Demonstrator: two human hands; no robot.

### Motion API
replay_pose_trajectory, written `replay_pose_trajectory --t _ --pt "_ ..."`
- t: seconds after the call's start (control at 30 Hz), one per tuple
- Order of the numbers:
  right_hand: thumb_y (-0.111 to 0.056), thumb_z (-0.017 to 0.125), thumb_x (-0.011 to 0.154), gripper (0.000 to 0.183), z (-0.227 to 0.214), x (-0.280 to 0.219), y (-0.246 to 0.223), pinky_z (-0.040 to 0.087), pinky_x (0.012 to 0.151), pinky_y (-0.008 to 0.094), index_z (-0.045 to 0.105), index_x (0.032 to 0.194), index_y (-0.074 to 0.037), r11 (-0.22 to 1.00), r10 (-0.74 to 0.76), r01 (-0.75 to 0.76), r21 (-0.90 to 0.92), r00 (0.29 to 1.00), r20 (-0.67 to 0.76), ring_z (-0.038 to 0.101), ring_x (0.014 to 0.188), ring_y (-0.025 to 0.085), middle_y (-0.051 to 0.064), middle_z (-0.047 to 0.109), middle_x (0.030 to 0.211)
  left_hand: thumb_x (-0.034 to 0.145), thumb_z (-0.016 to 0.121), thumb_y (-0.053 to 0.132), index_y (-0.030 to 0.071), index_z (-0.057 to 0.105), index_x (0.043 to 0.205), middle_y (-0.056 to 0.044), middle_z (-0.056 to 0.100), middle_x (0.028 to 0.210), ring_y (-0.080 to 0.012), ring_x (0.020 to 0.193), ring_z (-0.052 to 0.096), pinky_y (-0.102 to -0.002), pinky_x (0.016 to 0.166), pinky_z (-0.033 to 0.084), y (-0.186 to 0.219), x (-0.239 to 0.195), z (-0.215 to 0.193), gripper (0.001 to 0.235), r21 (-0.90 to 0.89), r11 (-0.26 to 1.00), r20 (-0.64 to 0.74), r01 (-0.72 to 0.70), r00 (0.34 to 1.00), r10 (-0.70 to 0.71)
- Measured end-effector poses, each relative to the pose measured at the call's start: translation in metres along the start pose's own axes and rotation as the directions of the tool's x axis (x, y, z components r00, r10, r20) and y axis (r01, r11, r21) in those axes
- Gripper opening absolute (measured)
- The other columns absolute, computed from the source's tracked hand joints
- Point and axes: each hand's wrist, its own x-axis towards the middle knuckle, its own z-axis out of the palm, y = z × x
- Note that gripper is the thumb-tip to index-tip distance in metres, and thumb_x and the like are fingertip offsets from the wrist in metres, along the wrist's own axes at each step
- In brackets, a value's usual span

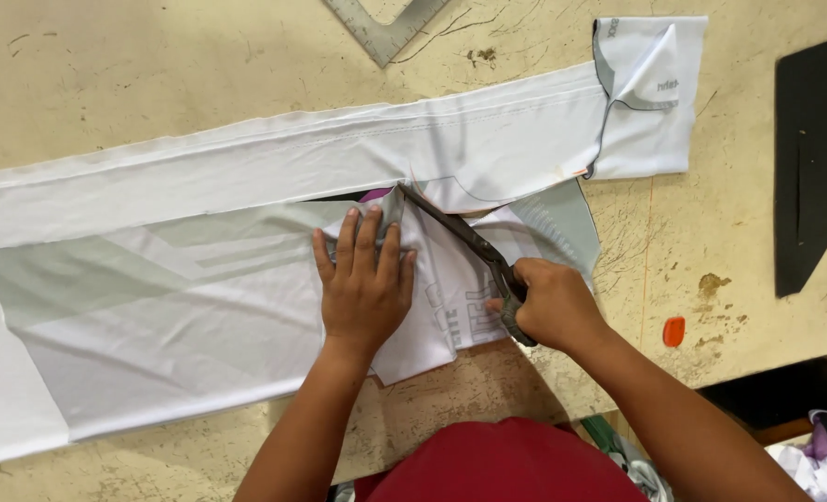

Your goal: Cutting fabric pieces along a pattern and then folding and organizing them on a workbench.

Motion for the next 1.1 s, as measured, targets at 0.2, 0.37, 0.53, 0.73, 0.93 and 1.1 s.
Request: replay_pose_trajectory --t 0.2,0.37,0.53,0.73,0.93,1.1 --pt "-0.016 0.073 0.082 0.012 -0.002 -0.007 -0.024 0.055 0.061 0.037 0.066 0.074 -0.011 0.991 0.088 -0.092 0.097 0.995 0.04 0.069 0.063 0.033 0.007 0.061 0.057 0.103 0.055 0.037 0.012 0.066 0.123 -0.014 0.061 0.14 -0.0372 0.137 0.053 -0.064 0.12 0.018 -0.001 -0.001 0.001 0.034 0.011 1.0 0.028 0.005 1.0 -0.006" --pt "-0.034 0.093 0.066 0.042 0.018 -0.014 -0.018 0.05 0.055 0.034 0.063 0.068 -0.006 0.932 0.156 -0.176 0.318 0.984 0.086 0.063 0.055 0.026 0.01 0.058 0.051 0.104 0.054 0.037 0.012 0.065 0.123 -0.015 0.06 0.141 -0.0376 0.138 0.052 -0.065 0.12 0.016 -0.001 -0.001 0.0 0.033 0.004 1.0 0.029 0.005 1.0 -0.005" --pt "-0.043 0.097 0.063 0.052 0.019 -0.014 -0.039 0.046 0.052 0.031 0.061 0.064 -0.006 0.906 0.229 -0.246 0.343 0.969 0.089 0.058 0.05 0.021 0.008 0.057 0.048 0.104 0.053 0.037 0.012 0.063 0.121 -0.016 0.059 0.142 -0.0387 0.138 0.052 -0.066 0.12 0.015 -0.002 -0.002 0.002 0.032 -0.004 1.0 0.026 0.01 1.0 -0.009" --pt "-0.047 0.091 0.069 0.05 0.018 -0.008 -0.054 0.053 0.056 0.039 0.065 0.071 -0.005 0.971 0.191 -0.181 0.154 0.98 -0.051 0.067 0.06 0.034 0.015 0.061 0.058 0.104 0.052 0.034 0.011 0.062 0.118 -0.017 0.058 0.142 -0.0387 0.138 0.052 -0.065 0.121 0.013 -0.001 -0.002 0.002 0.028 -0.014 1.0 0.021 0.012 1.0 -0.011" --pt "-0.018 0.072 0.085 0.022 0.022 -0.001 -0.049 0.048 0.05 0.028 0.062 0.065 -0.014 0.97 0.198 -0.187 0.154 0.979 -0.057 0.06 0.051 0.022 -0.002 0.053 0.05 0.104 0.052 0.033 0.011 0.06 0.117 -0.018 0.058 0.143 -0.0389 0.139 0.052 -0.065 0.121 0.012 -0.002 -0.001 0.003 0.027 -0.016 1.0 0.023 0.019 1.0 -0.019" --pt "-0.036 0.098 0.062 0.049 0.016 0.002 -0.027 0.043 0.048 0.033 0.061 0.064 -0.004 0.914 0.18 -0.188 0.361 0.982 0.056 0.056 0.049 0.022 0.013 0.056 0.047 0.105 0.052 0.038 0.009 0.059 0.127 -0.022 0.05 0.15 -0.0426 0.143 0.045 -0.064 0.121 0.016 -0.001 -0.005 0.001 0.037 -0.019 0.999 -0.099 0.027 0.995 -0.029"
